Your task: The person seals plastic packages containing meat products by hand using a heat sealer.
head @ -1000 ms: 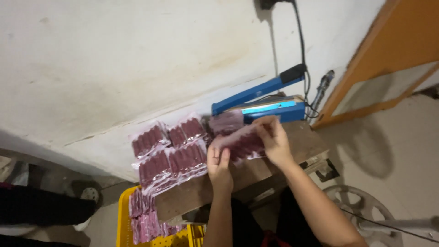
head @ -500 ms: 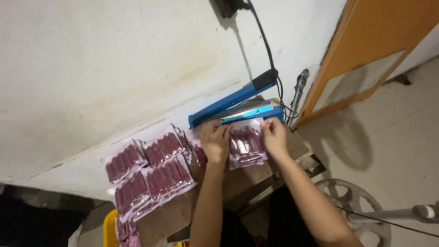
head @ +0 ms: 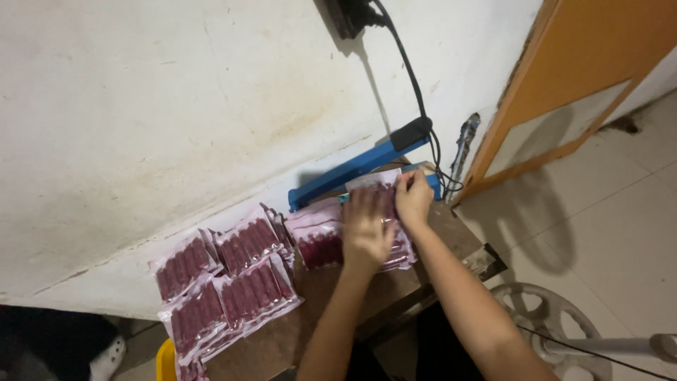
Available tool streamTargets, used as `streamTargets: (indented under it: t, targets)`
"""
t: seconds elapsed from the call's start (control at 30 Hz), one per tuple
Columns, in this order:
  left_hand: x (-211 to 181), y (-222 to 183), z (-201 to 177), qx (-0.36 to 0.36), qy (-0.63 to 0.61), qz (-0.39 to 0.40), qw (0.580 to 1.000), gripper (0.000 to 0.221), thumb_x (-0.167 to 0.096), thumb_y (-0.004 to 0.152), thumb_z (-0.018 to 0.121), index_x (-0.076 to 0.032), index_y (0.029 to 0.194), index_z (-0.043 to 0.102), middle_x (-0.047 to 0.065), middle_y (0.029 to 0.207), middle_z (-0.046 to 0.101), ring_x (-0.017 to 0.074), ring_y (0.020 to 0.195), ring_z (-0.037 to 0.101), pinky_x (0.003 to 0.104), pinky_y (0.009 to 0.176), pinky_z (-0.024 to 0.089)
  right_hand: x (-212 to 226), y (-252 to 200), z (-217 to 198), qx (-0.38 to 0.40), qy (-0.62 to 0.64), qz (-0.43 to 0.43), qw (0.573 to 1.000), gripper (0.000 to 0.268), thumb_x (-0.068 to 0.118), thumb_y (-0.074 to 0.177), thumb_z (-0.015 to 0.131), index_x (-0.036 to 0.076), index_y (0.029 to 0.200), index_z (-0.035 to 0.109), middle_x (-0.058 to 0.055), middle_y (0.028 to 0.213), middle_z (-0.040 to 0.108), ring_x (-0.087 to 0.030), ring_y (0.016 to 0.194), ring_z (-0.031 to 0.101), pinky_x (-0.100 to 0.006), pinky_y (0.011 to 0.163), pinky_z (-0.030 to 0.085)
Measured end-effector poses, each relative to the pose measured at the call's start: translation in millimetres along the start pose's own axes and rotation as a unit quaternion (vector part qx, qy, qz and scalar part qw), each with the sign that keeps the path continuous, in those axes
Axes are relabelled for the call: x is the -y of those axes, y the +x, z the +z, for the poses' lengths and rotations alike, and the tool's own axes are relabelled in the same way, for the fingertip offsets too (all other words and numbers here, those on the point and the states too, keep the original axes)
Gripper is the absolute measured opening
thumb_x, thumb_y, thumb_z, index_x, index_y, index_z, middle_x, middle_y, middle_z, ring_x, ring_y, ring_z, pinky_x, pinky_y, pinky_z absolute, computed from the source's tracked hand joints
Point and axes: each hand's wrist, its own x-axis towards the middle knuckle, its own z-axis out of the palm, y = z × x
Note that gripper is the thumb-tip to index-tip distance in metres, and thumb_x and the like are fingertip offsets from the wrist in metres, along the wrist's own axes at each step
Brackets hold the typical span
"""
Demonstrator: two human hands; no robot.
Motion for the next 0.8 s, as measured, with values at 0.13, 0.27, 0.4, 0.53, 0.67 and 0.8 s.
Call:
streamTargets:
  t: [0.13, 0.27, 0.4, 0.53, 0.67, 0.8]
  targets:
    - [-15, -18, 2, 0.05, -0.029, 0.007, 0.998, 0.076, -0.04, 0.081, 0.075, -0.005, 0.145, 0.053, 0.025, 0.151, 0.047, 0.0492, 0.142, 0.039, 0.059, 0.12, 0.022, 10, -7, -13, -0.024, -0.044, -0.084, 0.995, 0.014, 0.026, 0.094, 0.072, 0.015, 0.089, 0.066, -0.01, 0.083, 0.073, -0.037, 0.092, 0.071, -0.048, 0.084, 0.051]
    - [-17, -20, 7, 0.107, 0.015, -0.02, 0.994, 0.086, -0.046, 0.073, 0.081, -0.011, 0.146, 0.051, 0.018, 0.159, 0.038, 0.0446, 0.149, 0.03, 0.057, 0.122, 0.02, 59, -24, -61, -0.138, -0.106, -0.356, 0.918, 0.028, 0.01, 0.097, 0.061, 0.006, 0.125, 0.06, -0.016, 0.118, 0.057, -0.037, 0.108, 0.06, -0.044, 0.086, 0.049]
    - [-18, -21, 10, 0.165, 0.041, -0.044, 0.985, 0.088, -0.053, 0.078, 0.075, -0.015, 0.152, 0.044, 0.015, 0.163, 0.032, 0.0415, 0.152, 0.023, 0.056, 0.124, 0.017, 90, -11, -90, -0.167, -0.226, -0.5, 0.819, 0.05, -0.001, 0.103, 0.05, 0.015, 0.15, 0.055, -0.016, 0.147, 0.054, -0.029, 0.096, 0.064, -0.039, 0.073, 0.049]
    - [-18, -23, 12, 0.176, 0.038, -0.043, 0.983, 0.089, -0.054, 0.081, 0.071, -0.015, 0.155, 0.04, 0.017, 0.164, 0.03, 0.0434, 0.153, 0.02, 0.057, 0.123, 0.016, 83, 3, -91, -0.143, -0.332, -0.478, 0.801, 0.053, 0.016, 0.098, 0.062, 0.017, 0.151, 0.053, -0.016, 0.148, 0.054, -0.028, 0.088, 0.067, -0.039, 0.065, 0.051]
    - [-16, -23, 15, 0.182, 0.046, -0.046, 0.981, 0.09, -0.055, 0.081, 0.07, -0.016, 0.156, 0.038, 0.016, 0.165, 0.028, 0.0436, 0.152, 0.022, 0.057, 0.122, 0.018, 58, 10, -80, -0.128, -0.38, -0.47, 0.786, 0.041, 0.015, 0.097, 0.053, 0.019, 0.137, 0.063, -0.011, 0.135, 0.062, -0.025, 0.085, 0.07, -0.038, 0.063, 0.053]
    - [-16, -25, 18, 0.182, 0.043, -0.049, 0.981, 0.089, -0.055, 0.081, 0.069, -0.016, 0.156, 0.039, 0.016, 0.164, 0.03, 0.0442, 0.151, 0.024, 0.058, 0.122, 0.018, 30, 10, -67, -0.067, -0.381, -0.441, 0.81, 0.039, 0.015, 0.095, 0.051, 0.02, 0.132, 0.065, -0.011, 0.133, 0.063, -0.029, 0.082, 0.072, -0.041, 0.063, 0.055]
